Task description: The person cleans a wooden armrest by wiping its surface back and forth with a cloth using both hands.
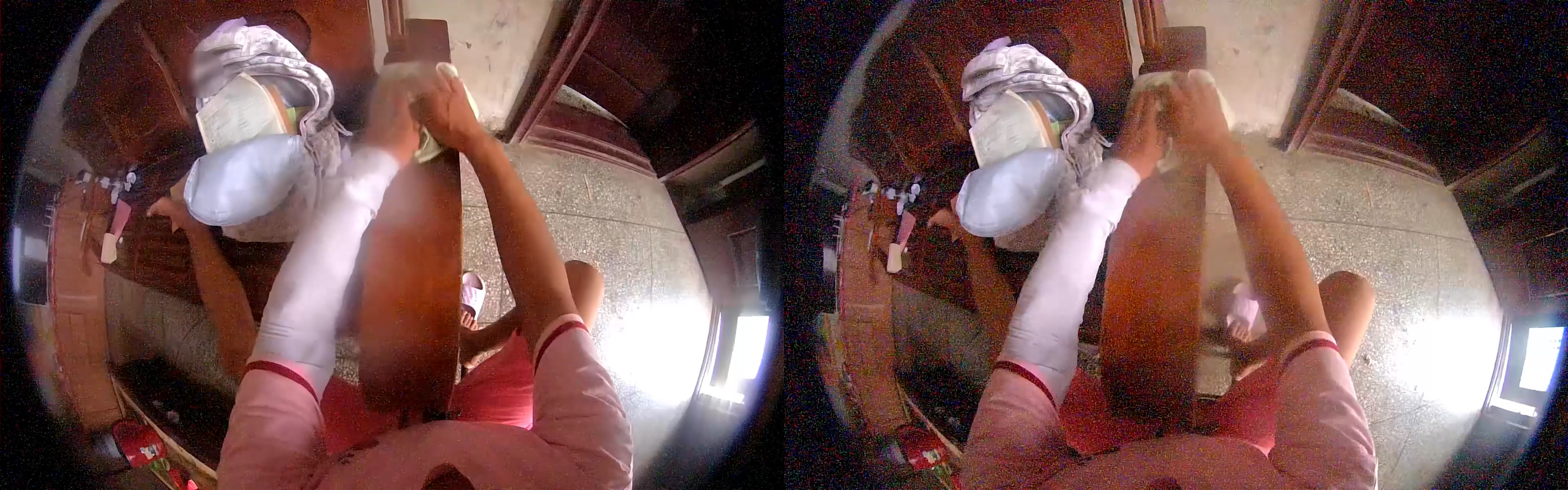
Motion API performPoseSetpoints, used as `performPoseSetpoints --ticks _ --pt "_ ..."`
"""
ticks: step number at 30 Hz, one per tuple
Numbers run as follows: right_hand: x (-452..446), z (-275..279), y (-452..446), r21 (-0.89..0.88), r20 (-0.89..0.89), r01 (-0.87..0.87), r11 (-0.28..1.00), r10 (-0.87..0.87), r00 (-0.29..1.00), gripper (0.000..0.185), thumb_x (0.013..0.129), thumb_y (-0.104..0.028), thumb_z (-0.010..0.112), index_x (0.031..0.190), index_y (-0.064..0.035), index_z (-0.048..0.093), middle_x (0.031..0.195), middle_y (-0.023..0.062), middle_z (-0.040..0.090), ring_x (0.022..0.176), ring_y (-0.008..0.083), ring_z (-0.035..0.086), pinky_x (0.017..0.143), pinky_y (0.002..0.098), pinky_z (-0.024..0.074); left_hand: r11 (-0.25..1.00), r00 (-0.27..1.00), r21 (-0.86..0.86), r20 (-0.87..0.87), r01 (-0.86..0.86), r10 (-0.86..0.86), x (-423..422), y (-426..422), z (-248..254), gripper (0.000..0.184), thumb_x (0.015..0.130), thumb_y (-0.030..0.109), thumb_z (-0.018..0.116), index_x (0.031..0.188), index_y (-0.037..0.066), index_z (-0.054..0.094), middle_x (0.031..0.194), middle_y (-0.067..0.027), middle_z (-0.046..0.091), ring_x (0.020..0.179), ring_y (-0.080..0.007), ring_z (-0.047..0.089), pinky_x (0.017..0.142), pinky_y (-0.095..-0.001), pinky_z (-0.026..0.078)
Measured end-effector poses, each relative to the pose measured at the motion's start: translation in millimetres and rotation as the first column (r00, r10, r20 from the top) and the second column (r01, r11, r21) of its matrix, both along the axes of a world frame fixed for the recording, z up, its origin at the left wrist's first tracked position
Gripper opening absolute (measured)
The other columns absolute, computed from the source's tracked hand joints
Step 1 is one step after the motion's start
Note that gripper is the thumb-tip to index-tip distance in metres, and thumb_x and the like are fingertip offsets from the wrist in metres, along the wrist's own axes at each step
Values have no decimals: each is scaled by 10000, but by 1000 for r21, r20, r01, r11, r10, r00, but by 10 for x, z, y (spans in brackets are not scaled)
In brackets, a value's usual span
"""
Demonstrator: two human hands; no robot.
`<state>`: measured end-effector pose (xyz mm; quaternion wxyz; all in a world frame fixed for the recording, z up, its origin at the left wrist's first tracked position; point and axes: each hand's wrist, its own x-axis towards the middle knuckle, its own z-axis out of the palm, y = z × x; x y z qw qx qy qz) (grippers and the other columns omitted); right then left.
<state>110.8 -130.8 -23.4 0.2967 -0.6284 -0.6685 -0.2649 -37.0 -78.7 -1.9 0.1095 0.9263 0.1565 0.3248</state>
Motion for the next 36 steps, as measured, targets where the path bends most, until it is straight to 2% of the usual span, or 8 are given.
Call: performPoseSetpoints --ticks 5,11,15,19,20,25,28,36 --pt "250 151 258 8 108 47 999 -48 993 424 729 -132 557 1127 -44 441 1169 231 422 1115 405 366 906 480 328 967 951 49 -174 -251 255 385 307 -53 696 791 220 537 1359 55 171 1386 -185 207 1281 -343 212 1054 -427 185" --pt "337 232 335 -256 -355 56 965 -148 923 454 757 -201 565 1159 -54 413 1167 209 424 1109 382 371 903 461 324 954 911 -30 -309 -297 274 450 153 360 684 818 291 514 1377 140 150 1399 -153 205 1286 -340 203 1050 -431 198" --pt "552 -343 409 -92 -909 -314 945 49 414 479 766 -210 582 1184 -75 391 1141 195 489 984 319 515 792 414 426 971 932 12 -278 -239 233 383 114 182 639 794 291 544 1341 133 255 1307 -144 350 1205 -349 323 1001 -439 272" --pt "-213 101 -414 19 -928 -277 961 119 352 466 779 -56 555 1208 -88 377 1105 127 504 912 204 527 742 333 456 993 968 28 -224 -111 115 -2 -283 330 490 799 218 527 1251 88 386 1156 -147 471 1033 -361 462 902 -457 352" --pt "-596 545 -800 -130 -987 -234 964 -103 124 475 770 -21 557 1207 -70 379 1110 108 491 947 185 500 764 323 447 996 966 20 -241 -90 92 -137 -423 355 460 807 194 513 1236 70 400 1137 -151 483 1019 -356 470 888 -454 361" --pt "-1244 153 -1593 53 -948 -244 968 126 292 303 921 -100 347 1218 -134 397 970 53 480 810 119 458 712 265 419 999 972 -14 -232 30 -32 -1011 -1209 551 442 787 151 520 1202 25 432 1124 -158 485 1010 -338 471 870 -423 376" --pt "-1933 582 -2250 108 -990 -263 959 78 -121 354 908 -35 291 1237 -132 379 1050 48 434 847 113 430 748 247 398 1000 973 -27 -229 9 -15 -1561 -1778 654 485 766 142 541 1219 20 418 1112 -155 486 1001 -335 467 868 -422 377" --pt "-2840 219 -3446 -467 -648 -83 880 -277 709 489 829 -39 414 1283 3 236 1203 243 399 1108 391 395 1011 450 237 982 985 -174 -170 -66 36 -2559 -2858 580 546 689 74 573 1220 56 448 1172 -128 446 1026 -313 431 883 -418 344"
